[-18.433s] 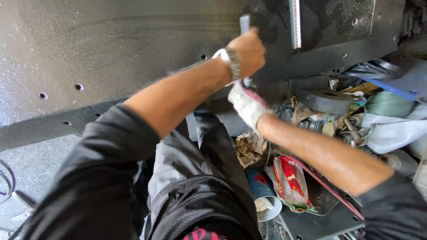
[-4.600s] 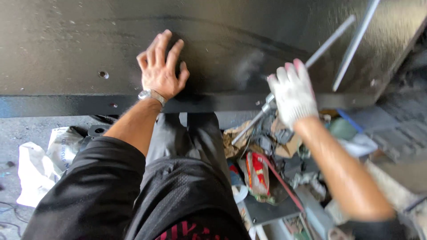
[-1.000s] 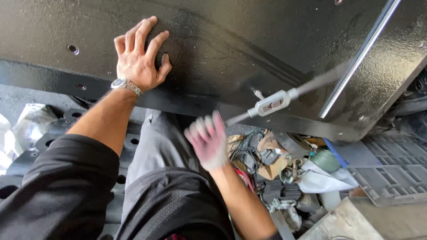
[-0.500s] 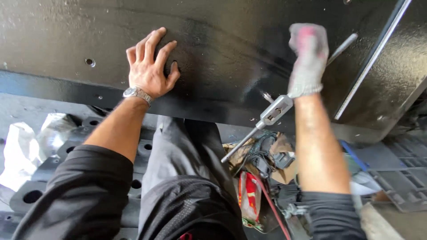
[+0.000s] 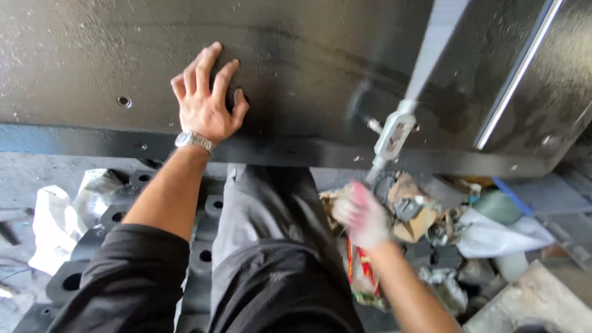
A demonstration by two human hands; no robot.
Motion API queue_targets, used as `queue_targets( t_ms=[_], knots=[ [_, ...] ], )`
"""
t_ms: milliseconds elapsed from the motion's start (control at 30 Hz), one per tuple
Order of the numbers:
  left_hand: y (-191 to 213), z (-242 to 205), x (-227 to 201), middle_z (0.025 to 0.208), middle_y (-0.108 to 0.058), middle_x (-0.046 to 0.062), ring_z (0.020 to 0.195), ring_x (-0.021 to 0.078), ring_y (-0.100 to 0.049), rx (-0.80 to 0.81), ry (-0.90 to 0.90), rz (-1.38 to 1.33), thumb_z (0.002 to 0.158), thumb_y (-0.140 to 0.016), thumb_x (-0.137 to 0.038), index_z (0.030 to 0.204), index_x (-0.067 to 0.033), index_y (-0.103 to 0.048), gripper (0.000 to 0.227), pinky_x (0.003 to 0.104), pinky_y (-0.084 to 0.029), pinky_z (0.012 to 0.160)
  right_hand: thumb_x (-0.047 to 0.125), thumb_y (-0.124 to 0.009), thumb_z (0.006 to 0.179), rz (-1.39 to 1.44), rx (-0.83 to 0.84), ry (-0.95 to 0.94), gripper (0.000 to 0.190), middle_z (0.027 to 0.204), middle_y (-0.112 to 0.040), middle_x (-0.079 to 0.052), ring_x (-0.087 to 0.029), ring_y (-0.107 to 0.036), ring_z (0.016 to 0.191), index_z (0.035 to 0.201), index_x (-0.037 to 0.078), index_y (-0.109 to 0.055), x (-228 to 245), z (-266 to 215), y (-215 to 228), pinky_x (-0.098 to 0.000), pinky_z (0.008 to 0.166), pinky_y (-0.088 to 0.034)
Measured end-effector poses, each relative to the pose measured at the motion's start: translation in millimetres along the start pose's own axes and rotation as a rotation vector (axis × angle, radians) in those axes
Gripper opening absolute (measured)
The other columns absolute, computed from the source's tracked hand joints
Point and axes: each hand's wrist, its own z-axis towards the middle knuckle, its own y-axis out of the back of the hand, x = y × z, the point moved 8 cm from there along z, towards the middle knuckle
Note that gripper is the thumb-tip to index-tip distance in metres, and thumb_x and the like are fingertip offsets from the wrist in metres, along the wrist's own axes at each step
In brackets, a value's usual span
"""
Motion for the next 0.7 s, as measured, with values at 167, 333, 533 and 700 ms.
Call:
queue_targets(
  t_ms=[167,333,533,700],
  knots=[
    [1.5,3.9,3.4,0.162,-0.044,0.012,0.146,0.0319,-0.046,0.003,0.022,-0.035,0.093,-0.072,-0.029,0.144,-0.0178,-0.061,0.053,0.05,-0.033,0.113,0.037,-0.052,0.106,0.29,0.49,0.186,0.046,0.068,-0.049,0.0,-0.017,-0.051,0.076,0.065,0.018,-0.046,-3.1,24.7,-216.1,-0.037,0.095,-0.051],
    [3.8,2.4,1.1,0.162,-0.043,0.012,0.146,0.0329,-0.045,-0.008,0.011,-0.04,0.094,-0.073,-0.029,0.145,-0.0174,-0.061,0.054,0.05,-0.033,0.113,0.039,-0.045,0.106,0.523,0.623,0.224,0.038,0.114,-0.066,-0.01,-0.022,-0.061,0.115,0.115,0.005,-0.062,105.3,65.7,-263.7,-0.0411,0.11,-0.049],
    [-4.4,-2.9,7.7,0.164,-0.04,0.011,0.148,0.0325,-0.042,0.018,0.024,-0.034,0.095,-0.073,-0.03,0.147,-0.019,-0.059,0.054,0.051,-0.033,0.114,0.045,-0.049,0.095,0.73,0.575,0.376,0.049,0.108,-0.064,-0.014,-0.026,-0.065,0.101,0.119,0.004,-0.059,201.3,69.5,-258.8,-0.0406,0.092,-0.057],
    [-5.9,-1.0,8.3,0.163,-0.038,0.012,0.147,0.0325,-0.04,0.044,0.028,0.014,0.093,-0.072,-0.032,0.147,-0.0198,-0.057,0.057,0.052,-0.033,0.112,0.051,-0.056,0.103,-0.271,0.757,0.803,0.051,0.098,-0.072,-0.012,-0.027,-0.068,0.093,0.109,0.002,-0.071,222.7,15.8,-289.5,-0.0411,0.083,-0.054]
  ],
)
